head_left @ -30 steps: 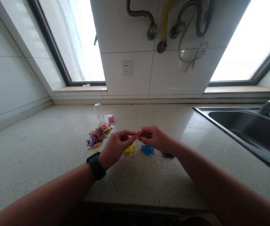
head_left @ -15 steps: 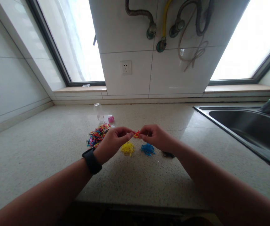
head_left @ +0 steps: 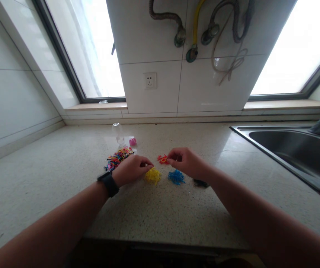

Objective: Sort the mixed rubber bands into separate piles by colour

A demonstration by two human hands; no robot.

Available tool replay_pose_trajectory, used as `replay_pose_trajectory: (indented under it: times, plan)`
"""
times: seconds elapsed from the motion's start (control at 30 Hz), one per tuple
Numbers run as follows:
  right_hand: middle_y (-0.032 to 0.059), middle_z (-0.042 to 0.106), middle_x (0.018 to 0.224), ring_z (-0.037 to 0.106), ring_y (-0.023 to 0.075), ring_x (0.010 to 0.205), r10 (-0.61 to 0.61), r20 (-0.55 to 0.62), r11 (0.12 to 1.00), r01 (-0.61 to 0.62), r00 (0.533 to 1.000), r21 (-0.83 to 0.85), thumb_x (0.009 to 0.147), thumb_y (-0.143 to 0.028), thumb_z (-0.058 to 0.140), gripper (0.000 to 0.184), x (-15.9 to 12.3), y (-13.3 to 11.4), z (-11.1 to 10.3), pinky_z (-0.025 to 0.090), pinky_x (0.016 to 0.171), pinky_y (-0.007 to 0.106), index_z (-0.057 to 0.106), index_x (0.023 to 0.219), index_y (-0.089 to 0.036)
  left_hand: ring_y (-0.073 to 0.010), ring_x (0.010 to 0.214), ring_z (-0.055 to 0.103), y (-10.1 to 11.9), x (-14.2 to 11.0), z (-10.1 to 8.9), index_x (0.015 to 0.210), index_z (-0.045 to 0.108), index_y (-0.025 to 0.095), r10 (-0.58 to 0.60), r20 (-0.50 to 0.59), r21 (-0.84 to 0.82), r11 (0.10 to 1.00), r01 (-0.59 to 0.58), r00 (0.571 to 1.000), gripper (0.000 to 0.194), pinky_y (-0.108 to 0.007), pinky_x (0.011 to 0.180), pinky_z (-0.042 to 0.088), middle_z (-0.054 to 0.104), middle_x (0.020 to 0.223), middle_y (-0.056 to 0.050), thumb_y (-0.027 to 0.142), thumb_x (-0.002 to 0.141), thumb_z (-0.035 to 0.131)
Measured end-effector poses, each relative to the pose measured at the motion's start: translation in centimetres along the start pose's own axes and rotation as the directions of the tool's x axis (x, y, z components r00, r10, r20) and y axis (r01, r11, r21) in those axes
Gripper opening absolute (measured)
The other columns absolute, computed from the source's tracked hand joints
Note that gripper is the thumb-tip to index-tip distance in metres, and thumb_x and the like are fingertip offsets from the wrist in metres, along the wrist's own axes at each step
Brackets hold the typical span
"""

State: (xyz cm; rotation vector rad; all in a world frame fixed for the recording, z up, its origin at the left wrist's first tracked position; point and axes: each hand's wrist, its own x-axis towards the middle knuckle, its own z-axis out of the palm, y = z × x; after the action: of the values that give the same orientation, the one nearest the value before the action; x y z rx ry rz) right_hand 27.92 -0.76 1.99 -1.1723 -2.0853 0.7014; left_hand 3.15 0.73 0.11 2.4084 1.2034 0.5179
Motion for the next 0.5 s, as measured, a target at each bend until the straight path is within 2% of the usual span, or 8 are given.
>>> replay_pose_trajectory:
  times: [0.27, 0.5]
  plan:
    - [0.0012, 0.063, 0.068, 0.05, 0.0107, 0.059, 0.004, 0.008, 1.0, -0.004, 1.0, 0.021, 0.083, -0.03, 0.061, 0.018, -0.02, -0.07, -0.02, 0.035, 0.053, 0.024, 0.072, 0.084, -0.015, -0.0139, 0.066, 0.061, 0.16, -0.05, -0.09, 0.095, 0.077, 0.018, 0.0, -0.027, 0.053, 0.999, 0.001, 1.0, 0.032, -0.025, 0.064, 0.042, 0.073, 0.079, -0.005, 0.038, 0.093, 0.052]
    - [0.0007, 0.062, 0.066, 0.049, 0.0097, 0.057, 0.035, 0.026, 0.982, -0.039, 0.999, 0.184, 0.082, -0.03, 0.063, 0.019, 0.07, -0.09, 0.09, 0.036, 0.051, 0.022, 0.071, 0.086, -0.014, -0.013, 0.059, 0.056, 0.35, -0.32, 0.83, 0.092, 0.074, 0.018, -0.057, -0.201, 0.056, 0.996, 0.069, 0.978, 0.029, -0.025, 0.057, 0.037, 0.068, 0.07, -0.003, 0.035, 0.092, 0.051]
